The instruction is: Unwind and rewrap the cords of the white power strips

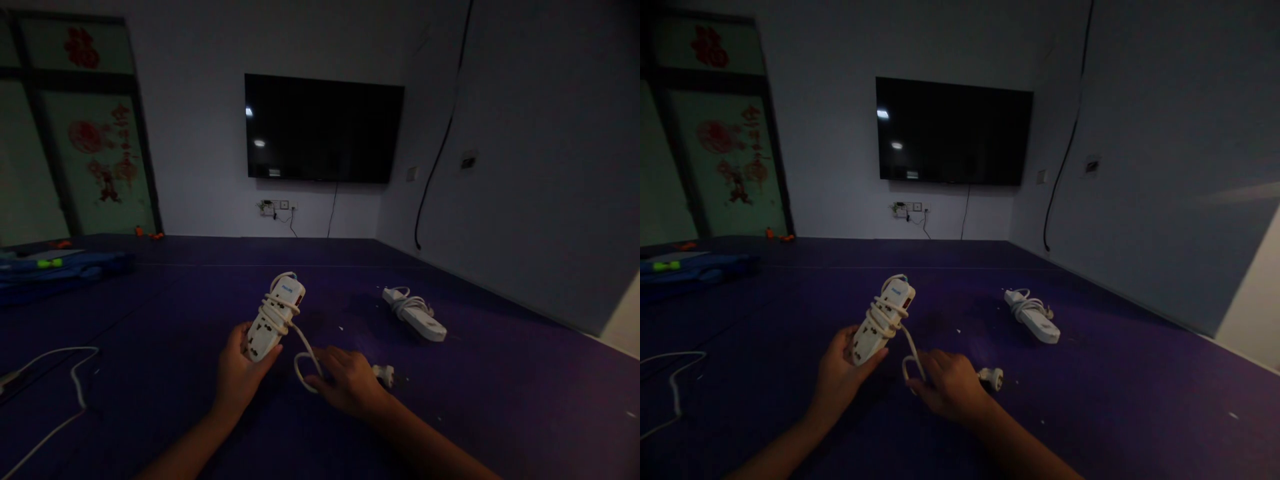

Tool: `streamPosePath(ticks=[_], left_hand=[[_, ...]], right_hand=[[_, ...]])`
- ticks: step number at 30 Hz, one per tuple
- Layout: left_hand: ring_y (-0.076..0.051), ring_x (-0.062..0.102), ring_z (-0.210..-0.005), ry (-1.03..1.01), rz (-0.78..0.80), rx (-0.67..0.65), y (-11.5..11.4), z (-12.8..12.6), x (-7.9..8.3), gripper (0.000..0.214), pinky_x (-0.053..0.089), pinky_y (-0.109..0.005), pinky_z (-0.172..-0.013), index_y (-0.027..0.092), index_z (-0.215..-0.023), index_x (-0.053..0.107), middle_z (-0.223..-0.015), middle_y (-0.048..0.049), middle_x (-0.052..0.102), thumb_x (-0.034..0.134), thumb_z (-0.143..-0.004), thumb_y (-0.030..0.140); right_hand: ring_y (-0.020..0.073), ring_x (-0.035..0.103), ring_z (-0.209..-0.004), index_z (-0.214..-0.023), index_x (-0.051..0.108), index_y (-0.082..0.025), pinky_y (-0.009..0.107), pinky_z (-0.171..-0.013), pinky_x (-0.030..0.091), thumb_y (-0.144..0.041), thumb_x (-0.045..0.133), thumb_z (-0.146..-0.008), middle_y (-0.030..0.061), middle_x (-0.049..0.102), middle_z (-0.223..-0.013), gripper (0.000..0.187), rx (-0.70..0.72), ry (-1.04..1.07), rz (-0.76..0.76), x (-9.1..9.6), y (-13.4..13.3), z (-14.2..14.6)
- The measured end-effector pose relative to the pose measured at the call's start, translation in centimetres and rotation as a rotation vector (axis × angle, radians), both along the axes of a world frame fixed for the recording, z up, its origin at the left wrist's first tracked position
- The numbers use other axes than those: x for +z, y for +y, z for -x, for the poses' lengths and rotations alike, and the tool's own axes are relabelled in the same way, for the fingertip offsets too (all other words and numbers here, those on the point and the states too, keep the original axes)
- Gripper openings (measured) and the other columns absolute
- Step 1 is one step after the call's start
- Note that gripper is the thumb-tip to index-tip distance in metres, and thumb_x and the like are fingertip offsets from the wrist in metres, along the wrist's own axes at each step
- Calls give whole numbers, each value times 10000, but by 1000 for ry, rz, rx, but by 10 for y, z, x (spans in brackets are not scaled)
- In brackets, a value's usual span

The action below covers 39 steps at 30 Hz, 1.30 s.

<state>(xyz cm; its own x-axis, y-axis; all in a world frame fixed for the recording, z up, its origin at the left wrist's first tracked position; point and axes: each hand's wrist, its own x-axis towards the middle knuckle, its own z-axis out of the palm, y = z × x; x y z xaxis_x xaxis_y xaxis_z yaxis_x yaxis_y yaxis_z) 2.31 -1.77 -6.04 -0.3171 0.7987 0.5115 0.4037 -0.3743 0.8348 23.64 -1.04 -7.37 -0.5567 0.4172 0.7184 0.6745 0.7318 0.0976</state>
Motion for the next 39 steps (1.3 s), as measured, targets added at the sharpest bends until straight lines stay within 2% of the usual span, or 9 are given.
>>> streamPosePath(ticks=[8,13,17,21,24,27,30,34,39], left_hand=[[-239,643,-756,-48,-16,264,22,27,6,588,516,-362,-651,152,-991,532,-889,-86,649,701,-567,523],[-255,638,-764,12,52,557,34,62,11,604,491,-360,-652,141,-1001,529,-886,-106,646,652,-596,572],[-284,643,-798,178,124,644,36,77,13,581,478,-352,-623,161,-1042,523,-944,-133,651,606,-651,582],[-288,650,-828,419,153,521,35,72,11,539,481,-348,-636,179,-1108,507,-927,-126,670,589,-699,520],[-283,638,-890,617,37,389,35,63,7,486,489,-365,-720,190,-1121,518,-966,-119,672,587,-714,446],[-294,618,-937,806,-112,259,35,56,4,473,474,-399,-809,171,-1126,540,-1032,-144,660,596,-704,377],[-295,599,-981,992,-195,51,31,49,2,485,464,-402,-845,182,-1134,553,-1098,-141,645,619,-660,266],[-269,588,-1010,1122,-288,-174,19,38,3,512,469,-386,-845,203,-1172,522,-1131,-117,635,576,-663,186],[-265,600,-968,1130,-461,-305,1,17,4,502,492,-408,-803,139,-1173,491,-1096,-145,642,566,-683,214]], right_hand=[[141,632,-603,-1023,595,-147,216,-489,445,-336,482,-883,68,680,-763,260,2,15,-70,2,-2,2],[103,570,-503,-960,603,-150,208,-430,393,-238,475,-894,25,637,-656,169,63,-16,-224,7,-2,-3],[90,507,-454,-930,594,-138,227,-407,345,-134,455,-891,-14,564,-566,144,118,-95,-381,19,-8,-9],[95,531,-502,-991,571,-147,232,-477,376,-140,482,-883,-18,566,-568,140,84,-36,-516,33,-17,-20],[92,532,-503,-1013,564,-184,228,-525,393,-180,539,-862,-28,579,-565,153,2,62,-623,44,-19,-31],[96,532,-493,-953,588,-184,228,-552,399,-223,604,-827,-22,589,-554,133,-112,148,-671,53,-17,-39],[102,557,-517,-887,615,-174,220,-571,409,-236,611,-823,3,625,-596,89,-182,262,-687,62,-11,-44],[113,583,-546,-816,646,-167,214,-568,421,-270,583,-840,18,646,-624,123,-249,450,-582,68,1,-48],[144,583,-548,-732,664,-165,242,-562,423,-410,524,-849,33,666,-635,306,-343,619,-356,67,13,-54]])
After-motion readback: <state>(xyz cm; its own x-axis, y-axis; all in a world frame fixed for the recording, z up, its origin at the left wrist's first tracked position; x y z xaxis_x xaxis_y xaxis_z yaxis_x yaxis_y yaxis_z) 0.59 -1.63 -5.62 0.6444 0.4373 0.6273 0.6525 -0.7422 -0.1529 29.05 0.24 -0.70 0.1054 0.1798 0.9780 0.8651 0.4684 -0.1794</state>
